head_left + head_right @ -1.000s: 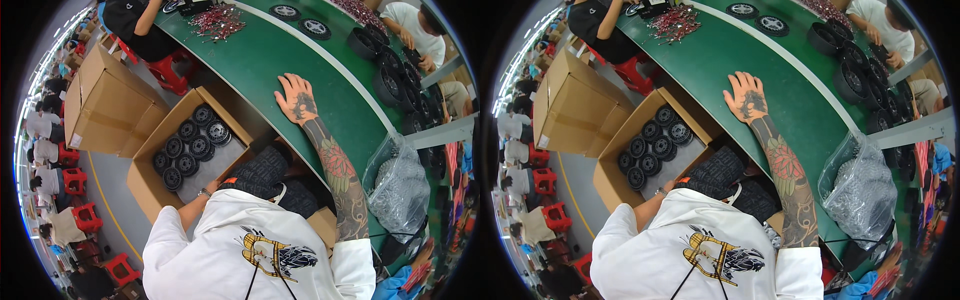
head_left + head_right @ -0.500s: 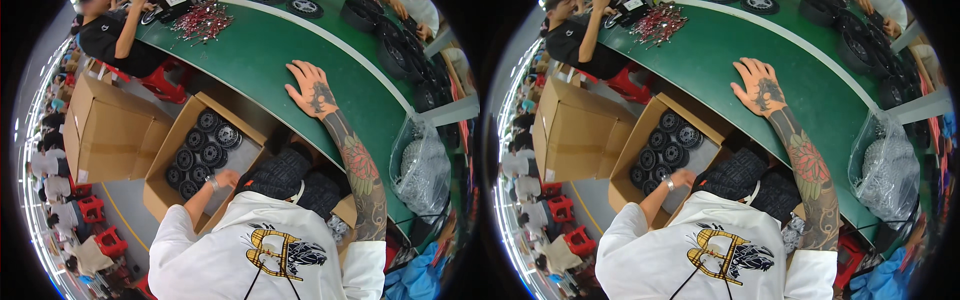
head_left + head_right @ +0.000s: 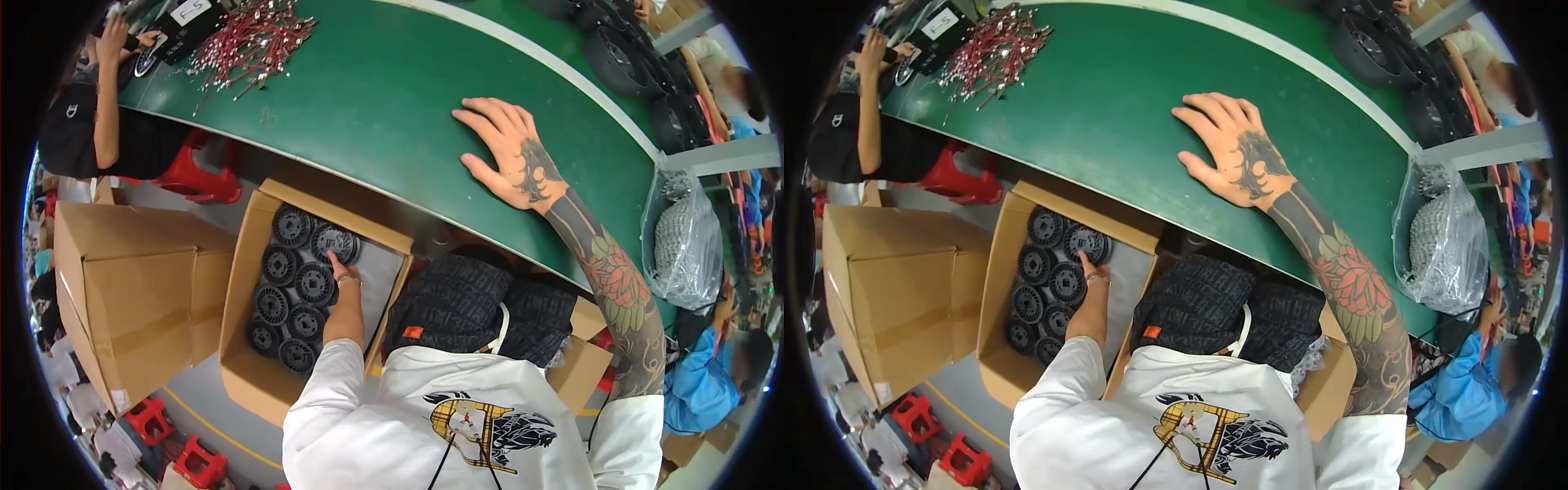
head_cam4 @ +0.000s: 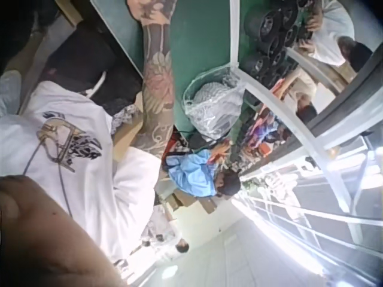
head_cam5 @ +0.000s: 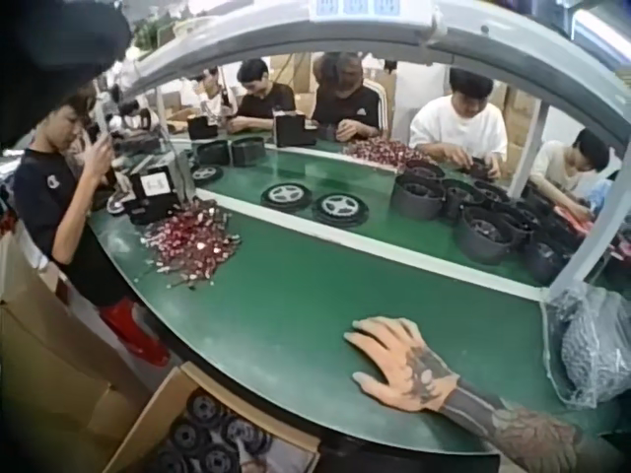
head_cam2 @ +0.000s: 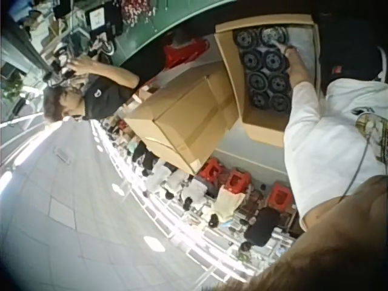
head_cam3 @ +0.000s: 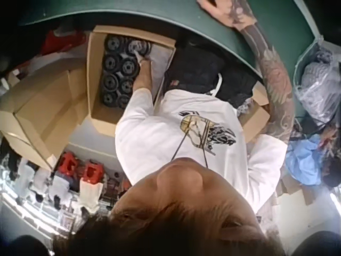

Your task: Assembling plastic wheel hubs with metal gears at a manual assembly station.

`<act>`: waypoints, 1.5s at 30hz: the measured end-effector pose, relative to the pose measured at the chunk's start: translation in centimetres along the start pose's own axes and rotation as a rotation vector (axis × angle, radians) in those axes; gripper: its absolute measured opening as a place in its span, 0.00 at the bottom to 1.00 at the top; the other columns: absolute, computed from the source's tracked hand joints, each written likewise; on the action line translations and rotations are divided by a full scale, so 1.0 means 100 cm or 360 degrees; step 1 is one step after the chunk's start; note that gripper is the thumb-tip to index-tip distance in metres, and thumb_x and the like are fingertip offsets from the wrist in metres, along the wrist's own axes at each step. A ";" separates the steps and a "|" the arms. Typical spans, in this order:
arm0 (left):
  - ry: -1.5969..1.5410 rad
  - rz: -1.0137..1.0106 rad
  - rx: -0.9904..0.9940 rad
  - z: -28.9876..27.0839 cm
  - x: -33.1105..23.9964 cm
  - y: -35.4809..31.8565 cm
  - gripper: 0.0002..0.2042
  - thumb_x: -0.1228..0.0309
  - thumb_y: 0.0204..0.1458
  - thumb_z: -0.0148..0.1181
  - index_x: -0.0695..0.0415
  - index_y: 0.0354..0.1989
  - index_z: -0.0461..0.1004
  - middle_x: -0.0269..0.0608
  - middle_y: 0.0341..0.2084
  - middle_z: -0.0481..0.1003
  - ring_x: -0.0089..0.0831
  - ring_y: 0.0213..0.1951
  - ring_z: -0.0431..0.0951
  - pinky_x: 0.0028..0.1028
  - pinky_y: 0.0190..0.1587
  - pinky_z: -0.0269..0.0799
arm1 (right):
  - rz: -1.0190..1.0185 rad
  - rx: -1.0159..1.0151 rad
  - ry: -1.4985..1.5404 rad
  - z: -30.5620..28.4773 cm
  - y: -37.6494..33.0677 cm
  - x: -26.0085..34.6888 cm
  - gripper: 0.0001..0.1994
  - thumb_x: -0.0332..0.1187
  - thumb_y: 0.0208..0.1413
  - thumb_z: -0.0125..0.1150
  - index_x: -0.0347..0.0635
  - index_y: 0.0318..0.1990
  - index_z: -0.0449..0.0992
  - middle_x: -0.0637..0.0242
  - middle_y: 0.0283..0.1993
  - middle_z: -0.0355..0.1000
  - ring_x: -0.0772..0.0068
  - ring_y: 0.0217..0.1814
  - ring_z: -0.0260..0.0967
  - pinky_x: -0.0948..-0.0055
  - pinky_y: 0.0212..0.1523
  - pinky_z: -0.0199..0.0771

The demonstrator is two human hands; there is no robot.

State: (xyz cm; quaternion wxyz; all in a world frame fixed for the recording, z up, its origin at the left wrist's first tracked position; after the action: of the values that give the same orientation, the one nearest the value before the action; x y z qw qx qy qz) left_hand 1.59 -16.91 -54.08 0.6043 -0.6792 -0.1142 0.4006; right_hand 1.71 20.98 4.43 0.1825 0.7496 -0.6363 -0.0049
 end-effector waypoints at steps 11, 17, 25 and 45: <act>0.0213 0.0239 -0.0535 -0.021 -0.064 0.008 0.48 0.42 0.32 0.82 0.73 0.53 0.76 0.55 0.50 0.81 0.51 0.46 0.82 0.43 0.56 0.79 | -0.0031 0.0006 0.0062 0.001 0.002 0.014 0.29 0.42 0.58 0.60 0.43 0.67 0.69 0.54 0.71 0.63 0.47 0.74 0.57 0.49 0.74 0.52; 0.0063 0.0336 -0.0133 -0.027 -0.068 -0.003 0.38 0.50 0.40 0.81 0.68 0.54 0.77 0.49 0.48 0.82 0.46 0.44 0.83 0.45 0.52 0.81 | -0.0028 -0.0009 -0.0020 0.007 0.003 0.010 0.28 0.42 0.60 0.60 0.43 0.67 0.69 0.55 0.71 0.63 0.48 0.74 0.56 0.51 0.75 0.52; -0.0621 0.0233 0.0639 -0.066 -0.093 -0.116 0.30 0.62 0.60 0.66 0.59 0.69 0.67 0.46 0.65 0.72 0.48 0.64 0.73 0.50 0.70 0.65 | -0.0066 -0.0109 -0.0024 0.006 0.004 0.012 0.26 0.42 0.63 0.58 0.43 0.67 0.69 0.55 0.70 0.64 0.49 0.73 0.58 0.52 0.75 0.52; 0.0148 0.1113 0.1875 0.157 -0.120 -0.535 0.44 0.85 0.44 0.75 0.63 0.70 0.56 0.48 0.57 0.74 0.35 0.55 0.78 0.37 0.59 0.76 | 0.0576 -0.0112 0.1649 -0.037 -0.040 0.062 0.49 0.33 0.55 0.72 0.35 0.79 0.46 0.49 0.76 0.57 0.58 0.78 0.55 0.62 0.78 0.50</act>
State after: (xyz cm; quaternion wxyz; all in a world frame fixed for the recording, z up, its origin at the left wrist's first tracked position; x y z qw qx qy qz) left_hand 0.66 -0.11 0.36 0.7123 -0.2507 0.3749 0.5379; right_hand 7.55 16.53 8.16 0.4948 0.5260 -0.5813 0.3749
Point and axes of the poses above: each hand's wrist, its own y-axis towards the middle knuckle, its own z-axis out of the palm, x = y × z, the point moved 6 cm from there along y, towards the middle knuckle
